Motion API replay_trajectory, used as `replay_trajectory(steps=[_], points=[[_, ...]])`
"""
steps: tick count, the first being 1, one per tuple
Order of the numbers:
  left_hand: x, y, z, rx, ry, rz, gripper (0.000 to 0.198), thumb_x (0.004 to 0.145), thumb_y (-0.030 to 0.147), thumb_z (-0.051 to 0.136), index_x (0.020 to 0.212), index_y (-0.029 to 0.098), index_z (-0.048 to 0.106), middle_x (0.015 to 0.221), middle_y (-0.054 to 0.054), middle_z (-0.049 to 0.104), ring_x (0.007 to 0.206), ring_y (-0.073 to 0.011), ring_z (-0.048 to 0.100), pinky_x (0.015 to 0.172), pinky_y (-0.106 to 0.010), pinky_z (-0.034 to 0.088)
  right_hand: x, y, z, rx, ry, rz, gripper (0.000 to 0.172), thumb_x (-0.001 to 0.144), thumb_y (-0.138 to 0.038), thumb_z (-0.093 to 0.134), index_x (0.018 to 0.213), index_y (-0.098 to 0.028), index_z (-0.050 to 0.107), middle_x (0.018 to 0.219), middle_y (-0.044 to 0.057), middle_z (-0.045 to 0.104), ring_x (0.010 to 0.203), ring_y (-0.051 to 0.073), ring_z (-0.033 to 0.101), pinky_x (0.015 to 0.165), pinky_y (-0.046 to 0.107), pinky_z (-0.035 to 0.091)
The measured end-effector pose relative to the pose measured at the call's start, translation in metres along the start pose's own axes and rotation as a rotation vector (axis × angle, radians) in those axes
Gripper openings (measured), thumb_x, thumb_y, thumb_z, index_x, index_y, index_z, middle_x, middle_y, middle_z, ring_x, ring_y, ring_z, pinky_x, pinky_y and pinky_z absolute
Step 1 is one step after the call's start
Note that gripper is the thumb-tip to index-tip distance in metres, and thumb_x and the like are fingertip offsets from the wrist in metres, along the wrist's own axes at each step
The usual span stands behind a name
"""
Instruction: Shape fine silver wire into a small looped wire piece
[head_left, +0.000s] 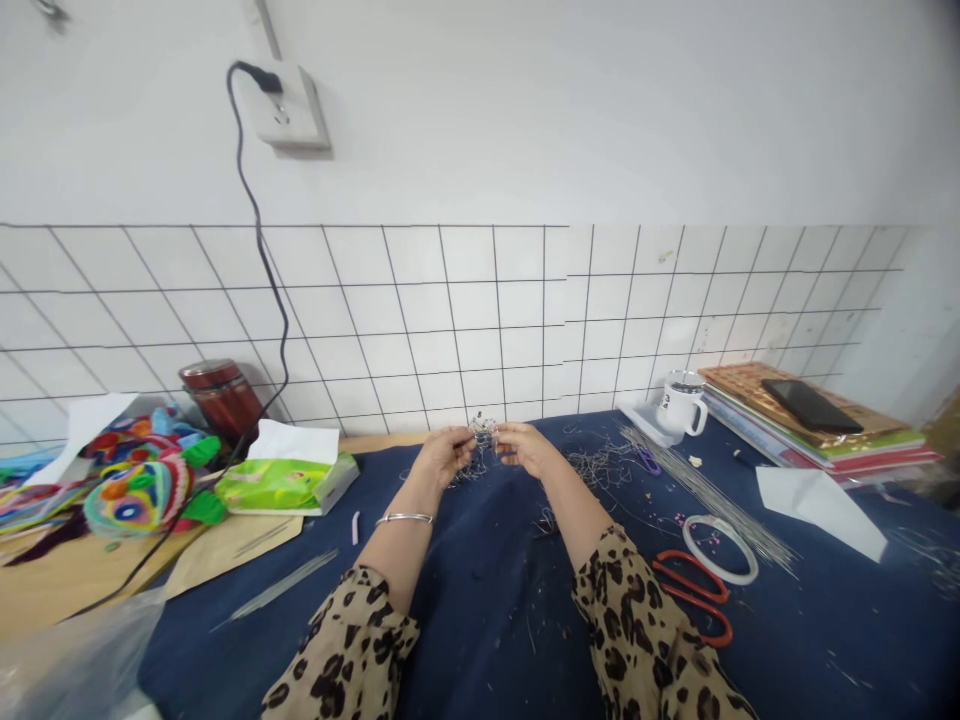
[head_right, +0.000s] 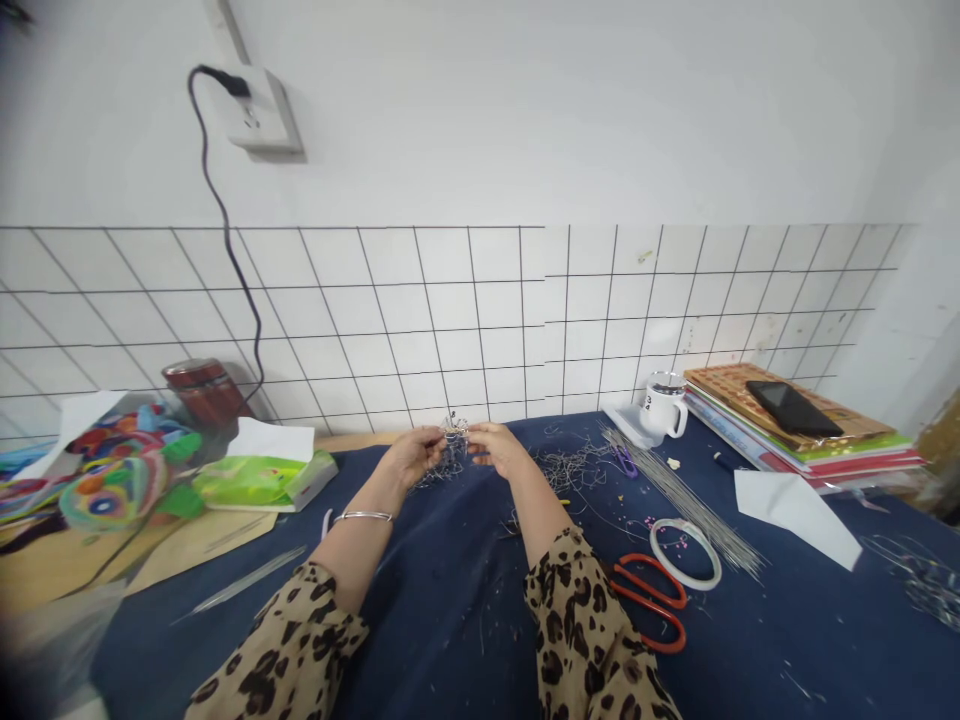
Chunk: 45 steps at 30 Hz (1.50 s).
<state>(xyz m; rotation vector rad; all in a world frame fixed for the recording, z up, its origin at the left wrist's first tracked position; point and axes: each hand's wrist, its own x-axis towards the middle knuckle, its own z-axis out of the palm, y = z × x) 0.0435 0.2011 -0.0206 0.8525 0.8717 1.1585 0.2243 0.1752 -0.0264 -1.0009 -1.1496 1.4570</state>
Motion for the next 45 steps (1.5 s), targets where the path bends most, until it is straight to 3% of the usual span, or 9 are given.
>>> replay_trajectory(steps=[8, 13, 24, 35, 45], points=[[-0.004, -0.004, 0.007, 0.039, -0.055, 0.026, 0.015, 0.064, 0.013, 0.068, 0.072, 0.012, 0.055, 0.057, -0.002, 0.06, 0.049, -0.0095, 0.058, 0.041, -0.016, 0.046, -0.006, -0.002, 0.005, 0.013, -0.044, 0.044, 0.028, 0.071, -0.034, 0.067, 0.093, -0.017, 0.062, 0.082, 0.005, 0.065, 0.062, 0.011, 0.059, 0.052, 0.022, 0.047], [-0.004, -0.008, 0.008, 0.078, -0.095, 0.024, 0.018, 0.063, 0.017, 0.07, 0.072, 0.012, 0.056, 0.055, -0.002, 0.059, 0.045, -0.0083, 0.055, 0.042, -0.018, 0.046, -0.004, -0.002, 0.005, 0.002, -0.052, 0.076, 0.027, 0.066, -0.027, 0.07, 0.089, -0.016, 0.061, 0.076, 0.004, 0.065, 0.058, 0.012, 0.059, 0.05, 0.022, 0.048], [0.003, -0.007, -0.004, 0.114, -0.06, 0.031, 0.026, 0.058, 0.022, 0.074, 0.072, 0.014, 0.054, 0.053, 0.001, 0.056, 0.044, -0.0083, 0.053, 0.037, -0.016, 0.039, 0.006, -0.001, -0.017, 0.01, 0.146, 0.031, 0.022, 0.059, -0.012, 0.066, 0.077, -0.016, 0.053, 0.058, -0.001, 0.059, 0.05, 0.011, 0.057, 0.04, 0.018, 0.044], [-0.003, -0.009, -0.005, 0.188, -0.083, 0.046, 0.041, 0.059, 0.025, 0.076, 0.095, 0.02, 0.058, 0.078, -0.003, 0.061, 0.067, -0.0138, 0.061, 0.051, -0.022, 0.048, 0.005, -0.006, -0.019, 0.077, 0.201, 0.043, 0.012, 0.062, -0.011, 0.059, 0.07, -0.015, 0.051, 0.051, -0.001, 0.056, 0.047, 0.012, 0.056, 0.041, 0.021, 0.047], [-0.015, -0.011, 0.006, 0.226, -0.224, 0.083, 0.035, 0.061, 0.024, 0.072, 0.095, 0.02, 0.064, 0.103, -0.007, 0.062, 0.085, -0.0169, 0.059, 0.068, -0.029, 0.048, -0.001, -0.015, -0.013, 0.155, 0.087, 0.083, 0.017, 0.065, -0.008, 0.055, 0.081, -0.011, 0.059, 0.051, -0.001, 0.056, 0.045, 0.009, 0.053, 0.044, 0.019, 0.045]])
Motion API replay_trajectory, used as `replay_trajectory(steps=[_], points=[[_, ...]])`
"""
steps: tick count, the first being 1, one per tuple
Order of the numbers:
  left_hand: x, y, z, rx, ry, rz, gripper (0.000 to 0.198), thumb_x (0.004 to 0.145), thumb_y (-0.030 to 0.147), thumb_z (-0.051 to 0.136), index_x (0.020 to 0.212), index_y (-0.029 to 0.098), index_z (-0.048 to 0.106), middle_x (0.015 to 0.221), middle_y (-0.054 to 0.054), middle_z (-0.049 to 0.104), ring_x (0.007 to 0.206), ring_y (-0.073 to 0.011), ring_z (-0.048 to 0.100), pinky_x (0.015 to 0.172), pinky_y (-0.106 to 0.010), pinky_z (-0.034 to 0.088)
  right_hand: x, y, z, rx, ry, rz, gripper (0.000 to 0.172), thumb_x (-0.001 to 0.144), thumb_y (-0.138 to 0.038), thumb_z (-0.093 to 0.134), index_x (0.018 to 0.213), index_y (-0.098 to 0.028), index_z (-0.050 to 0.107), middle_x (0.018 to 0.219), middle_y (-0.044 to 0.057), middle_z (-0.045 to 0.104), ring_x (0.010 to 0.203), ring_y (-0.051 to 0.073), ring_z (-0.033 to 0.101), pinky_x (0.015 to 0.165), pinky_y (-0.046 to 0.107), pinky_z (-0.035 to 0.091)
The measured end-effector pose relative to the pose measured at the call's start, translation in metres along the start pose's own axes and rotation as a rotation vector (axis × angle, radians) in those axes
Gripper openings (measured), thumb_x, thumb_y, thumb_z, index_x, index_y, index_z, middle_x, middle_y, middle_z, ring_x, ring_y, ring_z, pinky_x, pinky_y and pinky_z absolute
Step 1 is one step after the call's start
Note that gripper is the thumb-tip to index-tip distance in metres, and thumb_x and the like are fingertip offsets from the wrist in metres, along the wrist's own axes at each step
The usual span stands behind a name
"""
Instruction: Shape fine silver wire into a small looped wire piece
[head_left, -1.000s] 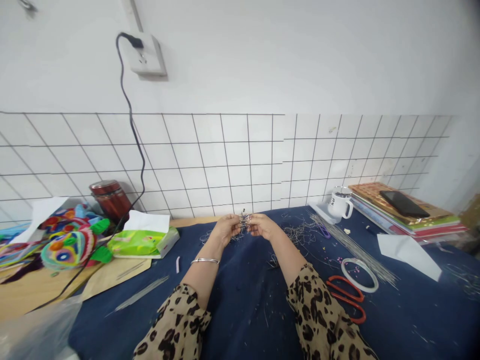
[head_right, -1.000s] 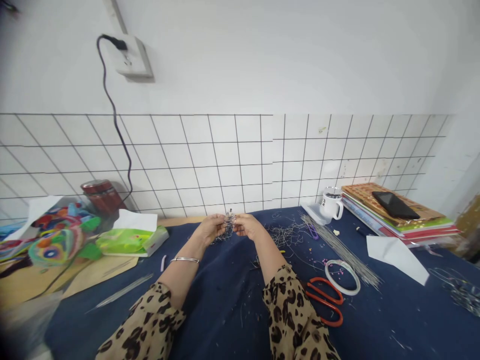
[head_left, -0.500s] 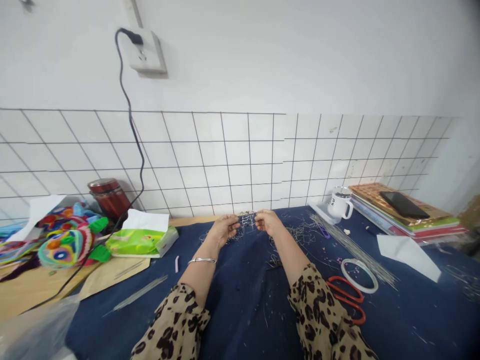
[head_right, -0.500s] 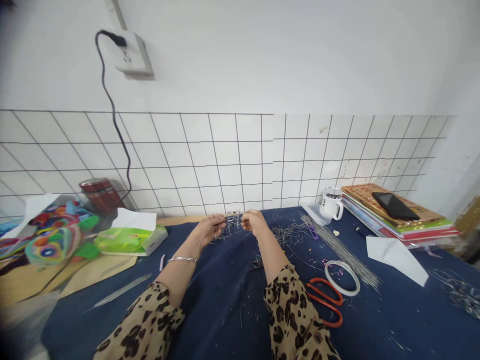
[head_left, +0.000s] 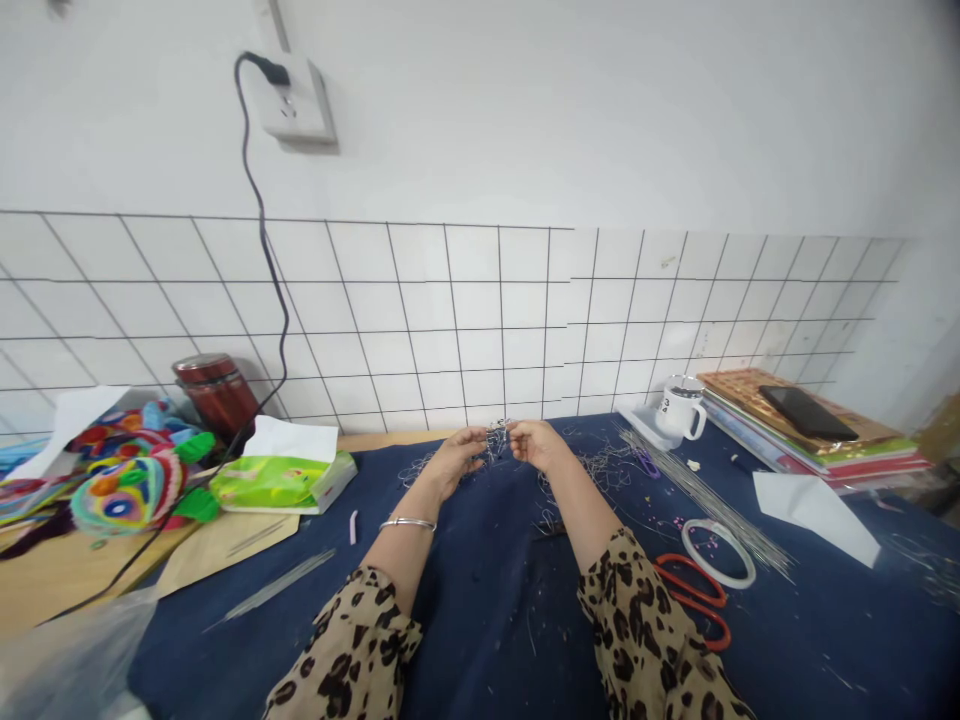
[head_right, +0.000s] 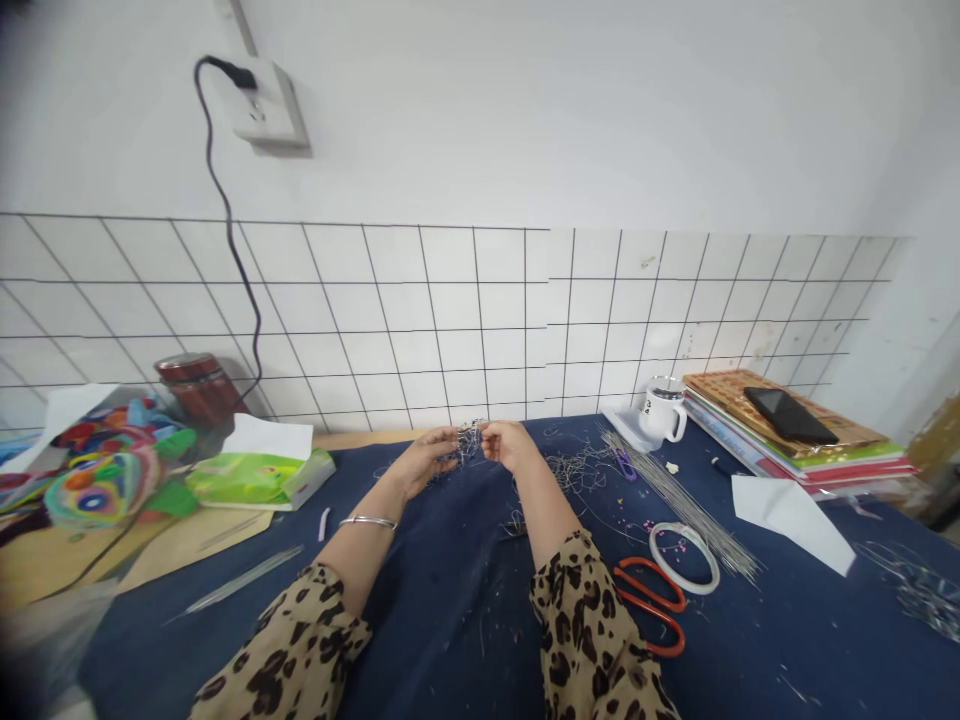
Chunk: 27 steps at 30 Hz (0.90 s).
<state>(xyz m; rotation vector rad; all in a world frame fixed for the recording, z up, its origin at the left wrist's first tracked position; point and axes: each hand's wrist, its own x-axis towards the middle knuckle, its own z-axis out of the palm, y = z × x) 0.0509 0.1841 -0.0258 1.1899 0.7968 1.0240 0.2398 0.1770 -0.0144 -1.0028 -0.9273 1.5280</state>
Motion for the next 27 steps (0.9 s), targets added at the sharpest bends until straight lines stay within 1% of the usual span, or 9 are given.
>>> replay_trajectory(steps=[5, 9, 13, 17, 20, 22, 25, 27], points=[[-0.007, 0.004, 0.009, -0.012, -0.057, -0.003, 0.039, 0.062, 0.026, 0.072, 0.1, 0.021, 0.063, 0.106, -0.008, 0.062, 0.089, -0.0187, 0.059, 0.071, -0.03, 0.048, -0.002, 0.0, 0.007, 0.008, -0.042, 0.016, 0.015, 0.065, -0.008, 0.054, 0.079, -0.011, 0.059, 0.049, -0.001, 0.055, 0.044, 0.009, 0.051, 0.042, 0.018, 0.043], [-0.01, 0.005, 0.012, -0.005, -0.052, -0.009, 0.039, 0.06, 0.027, 0.075, 0.097, 0.02, 0.064, 0.1, -0.008, 0.064, 0.083, -0.0176, 0.06, 0.066, -0.027, 0.047, -0.003, 0.0, 0.012, -0.002, -0.046, 0.026, 0.012, 0.065, -0.008, 0.054, 0.076, -0.012, 0.058, 0.049, -0.001, 0.055, 0.043, 0.009, 0.05, 0.042, 0.019, 0.043], [-0.006, 0.0, 0.014, 0.002, -0.001, -0.004, 0.036, 0.058, 0.029, 0.076, 0.091, 0.018, 0.065, 0.092, -0.008, 0.066, 0.078, -0.0165, 0.06, 0.061, -0.024, 0.046, -0.002, 0.003, 0.015, -0.022, -0.035, 0.029, 0.011, 0.065, -0.008, 0.055, 0.075, -0.012, 0.057, 0.049, 0.0, 0.055, 0.043, 0.01, 0.051, 0.041, 0.019, 0.043], [-0.001, -0.003, 0.01, -0.008, 0.069, 0.026, 0.03, 0.059, 0.03, 0.075, 0.083, 0.016, 0.063, 0.084, -0.006, 0.064, 0.072, -0.014, 0.059, 0.059, -0.023, 0.047, 0.0, 0.005, 0.013, -0.033, -0.013, 0.017, 0.01, 0.065, -0.01, 0.055, 0.074, -0.011, 0.057, 0.049, 0.0, 0.055, 0.043, 0.01, 0.051, 0.041, 0.02, 0.043], [0.003, -0.003, 0.006, -0.019, 0.118, 0.048, 0.028, 0.059, 0.03, 0.073, 0.079, 0.016, 0.06, 0.08, -0.004, 0.062, 0.07, -0.0134, 0.058, 0.058, -0.024, 0.048, 0.002, 0.006, 0.01, -0.039, 0.034, -0.013, 0.012, 0.064, -0.01, 0.056, 0.076, -0.012, 0.057, 0.051, -0.001, 0.054, 0.043, 0.009, 0.051, 0.04, 0.019, 0.043], [0.004, -0.003, 0.004, -0.026, 0.141, 0.06, 0.028, 0.06, 0.031, 0.072, 0.079, 0.016, 0.058, 0.077, -0.003, 0.06, 0.071, -0.0141, 0.059, 0.058, -0.025, 0.049, 0.004, 0.007, 0.008, -0.047, 0.078, -0.031, 0.011, 0.063, -0.011, 0.056, 0.074, -0.013, 0.056, 0.05, -0.002, 0.054, 0.043, 0.009, 0.051, 0.04, 0.019, 0.043], [0.006, -0.003, 0.004, -0.028, 0.171, 0.074, 0.028, 0.062, 0.034, 0.071, 0.079, 0.017, 0.056, 0.076, -0.003, 0.059, 0.072, -0.0154, 0.06, 0.057, -0.025, 0.049, 0.007, 0.008, 0.007, -0.065, 0.142, -0.054, 0.009, 0.063, -0.013, 0.058, 0.07, -0.013, 0.052, 0.048, -0.001, 0.053, 0.042, 0.009, 0.051, 0.038, 0.019, 0.042], [0.007, -0.005, 0.004, -0.022, 0.197, 0.083, 0.029, 0.062, 0.035, 0.071, 0.079, 0.017, 0.055, 0.075, -0.002, 0.058, 0.072, -0.0153, 0.06, 0.055, -0.024, 0.048, 0.008, 0.008, 0.008, -0.074, 0.175, -0.069, 0.012, 0.063, -0.013, 0.058, 0.072, -0.014, 0.051, 0.05, -0.002, 0.053, 0.042, 0.009, 0.051, 0.038, 0.019, 0.042]])
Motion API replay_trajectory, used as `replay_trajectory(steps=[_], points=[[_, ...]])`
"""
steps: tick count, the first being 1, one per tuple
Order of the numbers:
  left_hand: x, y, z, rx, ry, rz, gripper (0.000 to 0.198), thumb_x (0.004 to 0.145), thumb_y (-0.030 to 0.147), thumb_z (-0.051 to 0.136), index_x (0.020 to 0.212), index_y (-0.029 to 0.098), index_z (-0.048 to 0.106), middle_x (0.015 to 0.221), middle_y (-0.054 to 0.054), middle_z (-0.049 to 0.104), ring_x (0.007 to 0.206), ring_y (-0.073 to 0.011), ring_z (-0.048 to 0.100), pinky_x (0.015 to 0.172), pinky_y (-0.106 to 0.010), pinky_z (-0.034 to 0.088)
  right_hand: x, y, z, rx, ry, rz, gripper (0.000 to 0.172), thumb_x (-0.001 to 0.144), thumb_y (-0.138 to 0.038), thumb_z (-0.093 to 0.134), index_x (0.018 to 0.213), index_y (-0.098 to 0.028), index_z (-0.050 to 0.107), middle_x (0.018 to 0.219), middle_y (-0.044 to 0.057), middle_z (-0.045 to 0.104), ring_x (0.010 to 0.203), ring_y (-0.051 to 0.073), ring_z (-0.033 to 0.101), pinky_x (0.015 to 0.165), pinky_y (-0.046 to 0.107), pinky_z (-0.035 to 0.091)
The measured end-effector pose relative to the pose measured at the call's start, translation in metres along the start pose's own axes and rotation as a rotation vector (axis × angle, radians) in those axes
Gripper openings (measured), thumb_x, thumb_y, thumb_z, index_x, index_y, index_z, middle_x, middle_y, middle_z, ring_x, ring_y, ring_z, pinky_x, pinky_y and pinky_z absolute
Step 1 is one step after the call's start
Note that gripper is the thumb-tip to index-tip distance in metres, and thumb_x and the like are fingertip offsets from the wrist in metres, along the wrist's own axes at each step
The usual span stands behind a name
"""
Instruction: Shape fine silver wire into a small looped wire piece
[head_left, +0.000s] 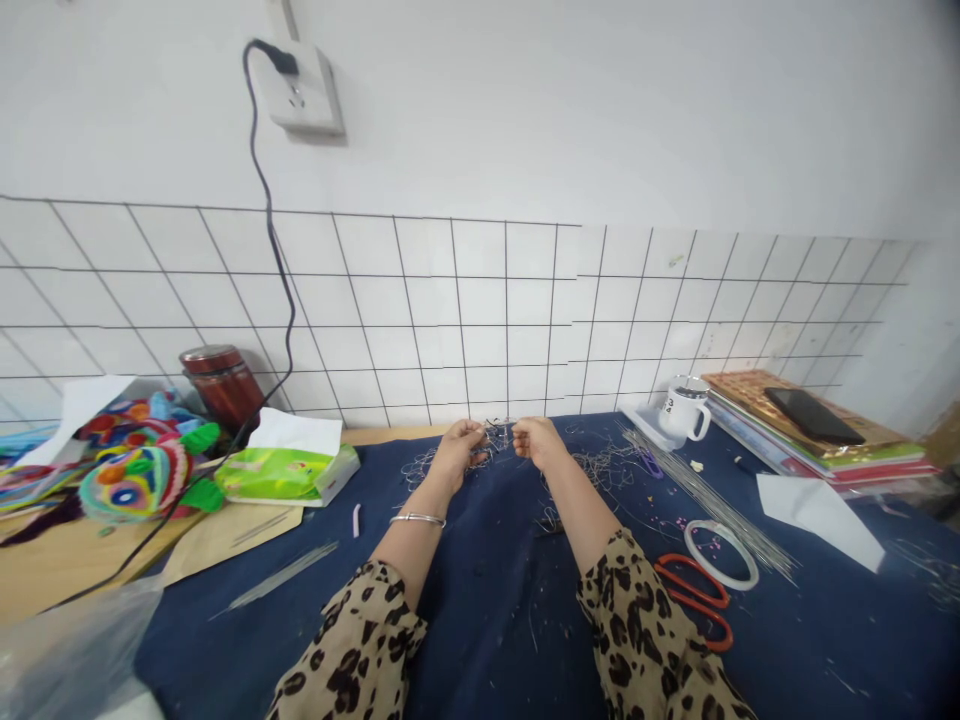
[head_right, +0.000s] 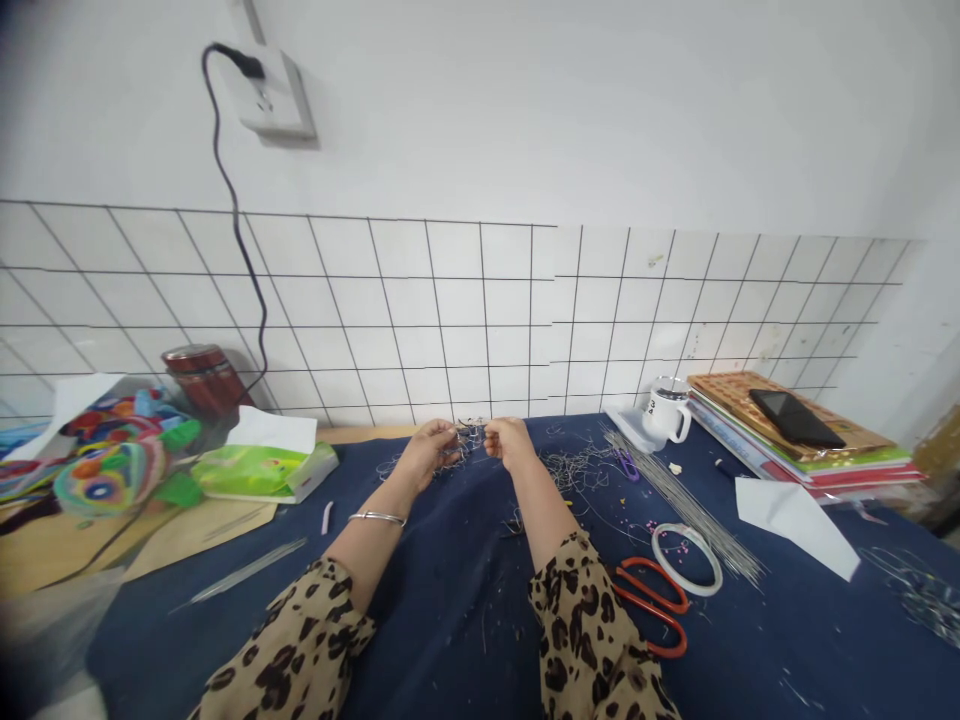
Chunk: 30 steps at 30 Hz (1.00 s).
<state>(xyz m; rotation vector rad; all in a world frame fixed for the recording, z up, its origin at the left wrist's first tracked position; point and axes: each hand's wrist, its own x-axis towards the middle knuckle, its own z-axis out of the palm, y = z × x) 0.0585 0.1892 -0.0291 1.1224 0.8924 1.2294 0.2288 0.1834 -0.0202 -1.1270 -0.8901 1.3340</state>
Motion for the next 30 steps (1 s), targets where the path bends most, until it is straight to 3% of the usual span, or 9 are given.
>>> replay_trajectory(steps=[6, 12, 20, 30], points=[[0.001, -0.002, 0.001, 0.014, 0.048, 0.023, 0.028, 0.061, 0.035, 0.071, 0.078, 0.018, 0.055, 0.072, -0.001, 0.057, 0.07, -0.0137, 0.059, 0.054, -0.022, 0.047, -0.002, -0.002, 0.001, -0.027, 0.022, -0.027, 0.031, 0.064, -0.013, 0.058, 0.094, -0.018, 0.052, 0.054, -0.004, 0.055, 0.041, 0.01, 0.053, 0.036, 0.019, 0.041], [-0.001, 0.001, -0.002, 0.007, 0.019, -0.018, 0.028, 0.061, 0.033, 0.071, 0.079, 0.018, 0.055, 0.072, -0.002, 0.059, 0.068, -0.0147, 0.06, 0.054, -0.023, 0.047, -0.005, -0.003, 0.001, -0.068, -0.025, -0.023, 0.018, 0.064, -0.013, 0.06, 0.082, -0.014, 0.057, 0.053, -0.001, 0.056, 0.042, 0.01, 0.053, 0.037, 0.019, 0.043], [-0.003, 0.004, -0.005, -0.018, -0.07, -0.078, 0.029, 0.061, 0.029, 0.073, 0.081, 0.017, 0.057, 0.083, -0.005, 0.064, 0.074, -0.0161, 0.061, 0.062, -0.03, 0.051, -0.006, -0.003, -0.003, -0.089, -0.074, 0.001, 0.015, 0.066, -0.015, 0.06, 0.08, -0.014, 0.056, 0.054, 0.0, 0.057, 0.046, 0.013, 0.057, 0.04, 0.022, 0.047], [-0.017, 0.007, 0.011, -0.022, -0.13, -0.075, 0.039, 0.056, 0.027, 0.078, 0.092, 0.018, 0.065, 0.088, -0.006, 0.066, 0.073, -0.0151, 0.061, 0.062, -0.026, 0.047, -0.004, 0.002, 0.002, -0.115, -0.126, 0.039, 0.011, 0.067, -0.013, 0.059, 0.077, -0.014, 0.055, 0.052, 0.001, 0.059, 0.046, 0.012, 0.057, 0.041, 0.021, 0.048]])
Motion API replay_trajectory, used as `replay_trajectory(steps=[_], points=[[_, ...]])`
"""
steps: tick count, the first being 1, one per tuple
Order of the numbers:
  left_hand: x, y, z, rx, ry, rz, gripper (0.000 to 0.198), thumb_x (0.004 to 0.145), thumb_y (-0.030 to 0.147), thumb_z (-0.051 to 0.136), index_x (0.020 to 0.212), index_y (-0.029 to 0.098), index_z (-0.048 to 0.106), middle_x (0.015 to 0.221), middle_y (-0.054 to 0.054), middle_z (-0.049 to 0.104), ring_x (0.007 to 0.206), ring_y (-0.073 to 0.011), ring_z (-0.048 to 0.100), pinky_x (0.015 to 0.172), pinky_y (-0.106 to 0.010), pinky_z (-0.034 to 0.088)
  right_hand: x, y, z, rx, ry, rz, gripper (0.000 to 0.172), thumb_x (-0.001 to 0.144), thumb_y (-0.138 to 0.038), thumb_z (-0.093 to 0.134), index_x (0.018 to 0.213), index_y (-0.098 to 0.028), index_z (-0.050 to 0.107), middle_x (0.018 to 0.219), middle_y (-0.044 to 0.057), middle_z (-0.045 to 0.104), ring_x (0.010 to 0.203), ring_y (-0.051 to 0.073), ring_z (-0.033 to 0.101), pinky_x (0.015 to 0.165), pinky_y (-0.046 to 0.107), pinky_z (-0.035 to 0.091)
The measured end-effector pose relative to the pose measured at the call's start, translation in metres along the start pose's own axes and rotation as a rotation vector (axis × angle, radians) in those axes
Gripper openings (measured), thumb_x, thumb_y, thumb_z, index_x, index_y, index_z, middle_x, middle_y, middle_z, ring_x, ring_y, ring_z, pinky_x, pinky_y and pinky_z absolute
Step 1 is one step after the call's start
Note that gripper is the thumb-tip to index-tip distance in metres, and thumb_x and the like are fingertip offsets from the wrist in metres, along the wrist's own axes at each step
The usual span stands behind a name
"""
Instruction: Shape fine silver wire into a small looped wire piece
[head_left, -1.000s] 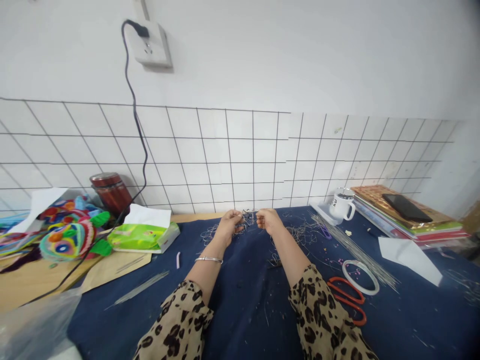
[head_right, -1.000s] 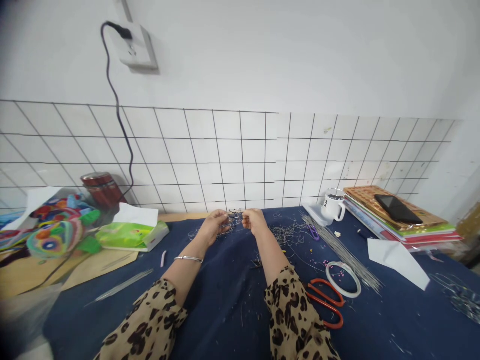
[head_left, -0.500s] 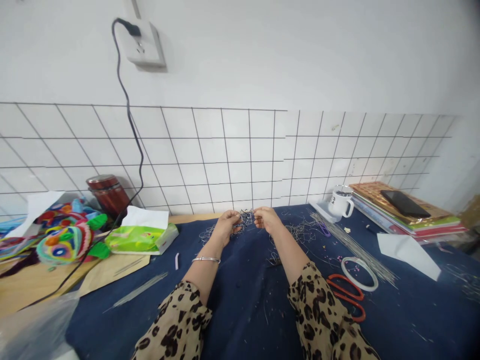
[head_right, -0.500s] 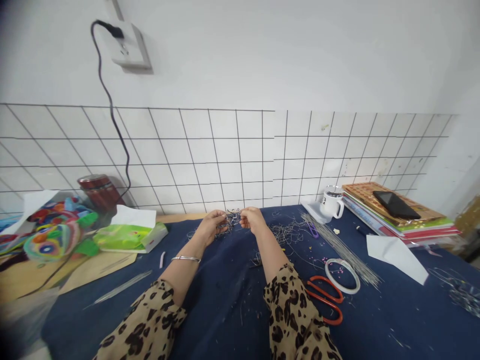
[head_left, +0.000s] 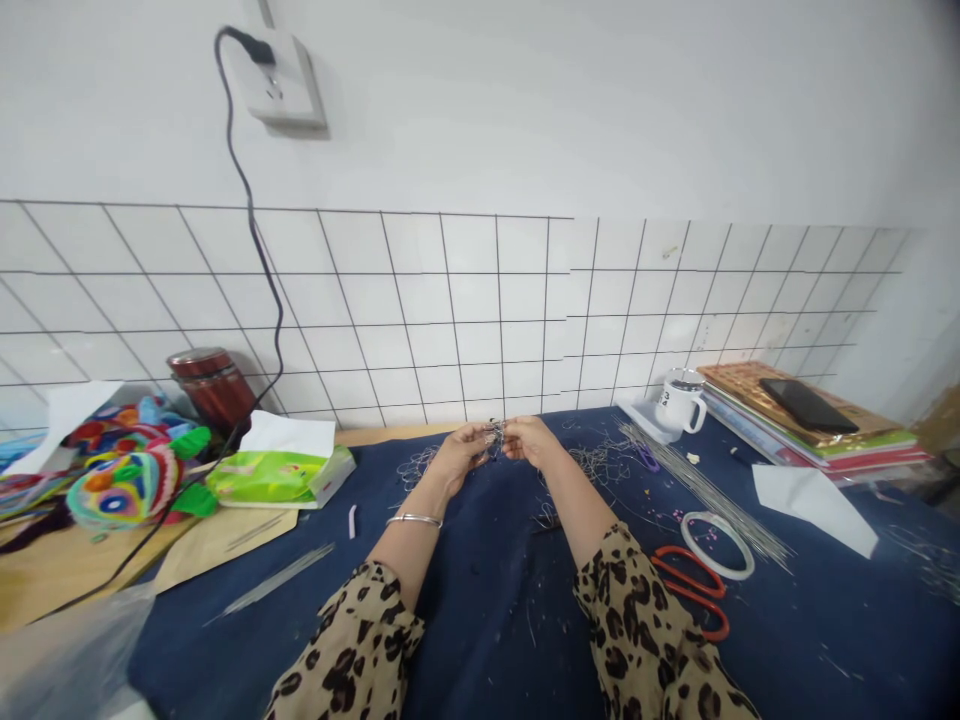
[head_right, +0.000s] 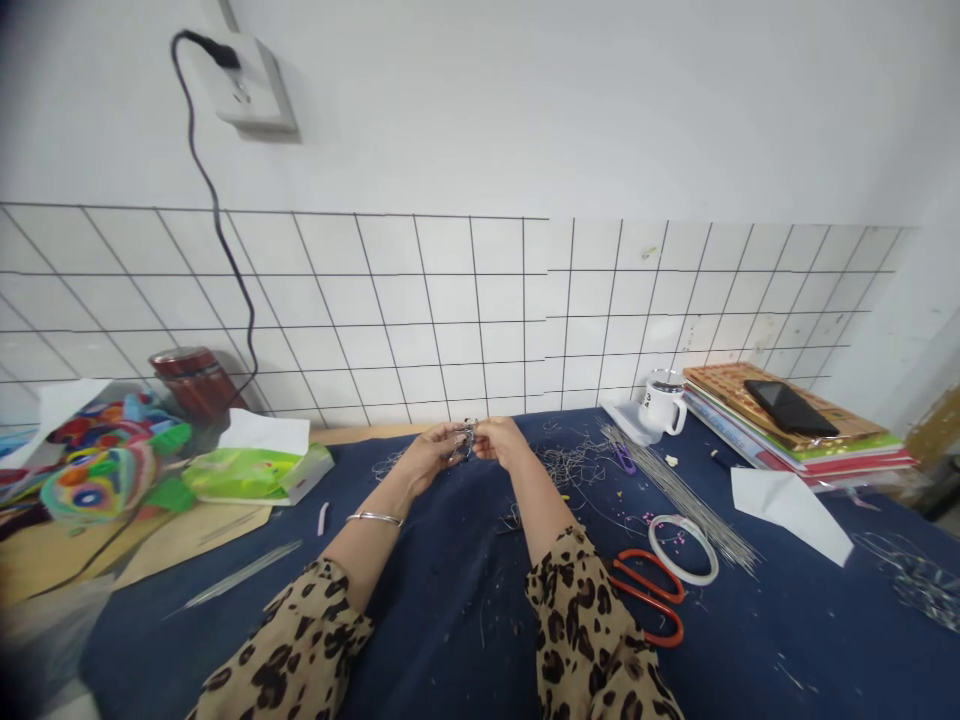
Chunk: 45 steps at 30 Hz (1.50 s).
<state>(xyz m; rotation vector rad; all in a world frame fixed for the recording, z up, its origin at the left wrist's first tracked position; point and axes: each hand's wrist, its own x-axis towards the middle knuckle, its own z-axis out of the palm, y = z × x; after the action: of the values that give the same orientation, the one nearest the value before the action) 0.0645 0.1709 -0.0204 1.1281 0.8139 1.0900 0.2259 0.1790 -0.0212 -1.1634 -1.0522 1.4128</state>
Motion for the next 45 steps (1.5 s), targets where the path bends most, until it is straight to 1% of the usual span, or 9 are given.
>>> replay_trajectory(steps=[4, 8, 15, 18, 24, 30, 34, 40, 45], points=[[0.0, -0.003, 0.004, -0.001, 0.017, 0.042, 0.038, 0.055, 0.028, 0.078, 0.089, 0.016, 0.067, 0.082, -0.006, 0.067, 0.067, -0.0142, 0.06, 0.058, -0.024, 0.044, 0.001, 0.002, 0.001, 0.0, -0.017, 0.004, 0.011, 0.067, -0.013, 0.059, 0.077, -0.013, 0.056, 0.052, 0.002, 0.058, 0.045, 0.012, 0.056, 0.041, 0.022, 0.048], [0.0, -0.009, 0.009, -0.015, 0.053, 0.122, 0.036, 0.056, 0.031, 0.077, 0.087, 0.015, 0.066, 0.076, -0.005, 0.067, 0.061, -0.0128, 0.058, 0.055, -0.024, 0.042, 0.002, 0.004, 0.003, 0.013, -0.027, 0.0, 0.013, 0.068, -0.014, 0.06, 0.08, -0.013, 0.055, 0.054, 0.001, 0.059, 0.044, 0.011, 0.056, 0.042, 0.022, 0.049], [0.005, -0.021, 0.011, 0.027, 0.121, 0.263, 0.034, 0.063, 0.035, 0.071, 0.09, 0.016, 0.063, 0.084, -0.005, 0.066, 0.068, -0.0135, 0.058, 0.062, -0.024, 0.044, 0.002, 0.003, 0.004, 0.01, -0.041, 0.005, 0.017, 0.066, -0.015, 0.062, 0.082, -0.013, 0.055, 0.059, 0.004, 0.062, 0.05, 0.014, 0.06, 0.044, 0.024, 0.05], [0.006, -0.02, 0.009, 0.084, 0.15, 0.318, 0.03, 0.065, 0.034, 0.069, 0.088, 0.016, 0.063, 0.081, -0.004, 0.064, 0.068, -0.0124, 0.055, 0.063, -0.023, 0.042, 0.001, 0.002, 0.004, -0.004, -0.018, -0.001, 0.017, 0.066, -0.013, 0.06, 0.082, -0.013, 0.056, 0.058, 0.003, 0.061, 0.049, 0.014, 0.059, 0.044, 0.023, 0.05], [0.007, -0.012, 0.002, 0.23, 0.193, 0.378, 0.017, 0.064, 0.027, 0.068, 0.075, 0.016, 0.062, 0.063, 0.002, 0.056, 0.057, -0.0089, 0.044, 0.055, -0.021, 0.034, 0.001, -0.001, 0.002, -0.042, 0.034, -0.029, 0.019, 0.065, -0.01, 0.056, 0.084, -0.013, 0.058, 0.053, -0.001, 0.058, 0.046, 0.011, 0.057, 0.042, 0.02, 0.048], [0.011, -0.006, -0.011, 0.344, 0.132, 0.352, 0.013, 0.061, 0.024, 0.068, 0.069, 0.015, 0.062, 0.057, 0.003, 0.054, 0.05, -0.0081, 0.041, 0.049, -0.021, 0.029, -0.006, -0.01, -0.004, -0.099, 0.027, -0.041, 0.019, 0.065, -0.012, 0.059, 0.084, -0.012, 0.061, 0.057, 0.001, 0.061, 0.048, 0.013, 0.059, 0.042, 0.02, 0.048], [0.013, -0.004, -0.015, 0.361, 0.115, 0.344, 0.015, 0.061, 0.026, 0.069, 0.068, 0.015, 0.062, 0.056, 0.002, 0.055, 0.049, -0.0083, 0.041, 0.049, -0.021, 0.03, -0.011, -0.017, -0.005, -0.13, 0.007, -0.037, 0.018, 0.065, -0.013, 0.063, 0.082, -0.011, 0.061, 0.056, 0.002, 0.062, 0.049, 0.013, 0.06, 0.041, 0.021, 0.048], [0.01, 0.0, -0.015, 0.335, 0.107, 0.372, 0.014, 0.06, 0.021, 0.067, 0.07, 0.016, 0.059, 0.06, 0.002, 0.055, 0.054, -0.009, 0.044, 0.053, -0.021, 0.033, -0.016, -0.025, -0.005, -0.135, -0.007, -0.05, 0.016, 0.066, -0.014, 0.063, 0.082, -0.011, 0.062, 0.055, 0.002, 0.062, 0.047, 0.013, 0.059, 0.042, 0.021, 0.049], [0.005, 0.007, -0.011, 0.293, 0.046, 0.366, 0.011, 0.06, 0.016, 0.064, 0.068, 0.016, 0.057, 0.06, 0.002, 0.054, 0.055, -0.0092, 0.046, 0.055, -0.021, 0.036, -0.018, -0.029, -0.009, -0.123, 0.013, -0.085, 0.016, 0.066, -0.013, 0.06, 0.082, -0.012, 0.061, 0.052, 0.0, 0.059, 0.045, 0.012, 0.058, 0.039, 0.02, 0.047]])
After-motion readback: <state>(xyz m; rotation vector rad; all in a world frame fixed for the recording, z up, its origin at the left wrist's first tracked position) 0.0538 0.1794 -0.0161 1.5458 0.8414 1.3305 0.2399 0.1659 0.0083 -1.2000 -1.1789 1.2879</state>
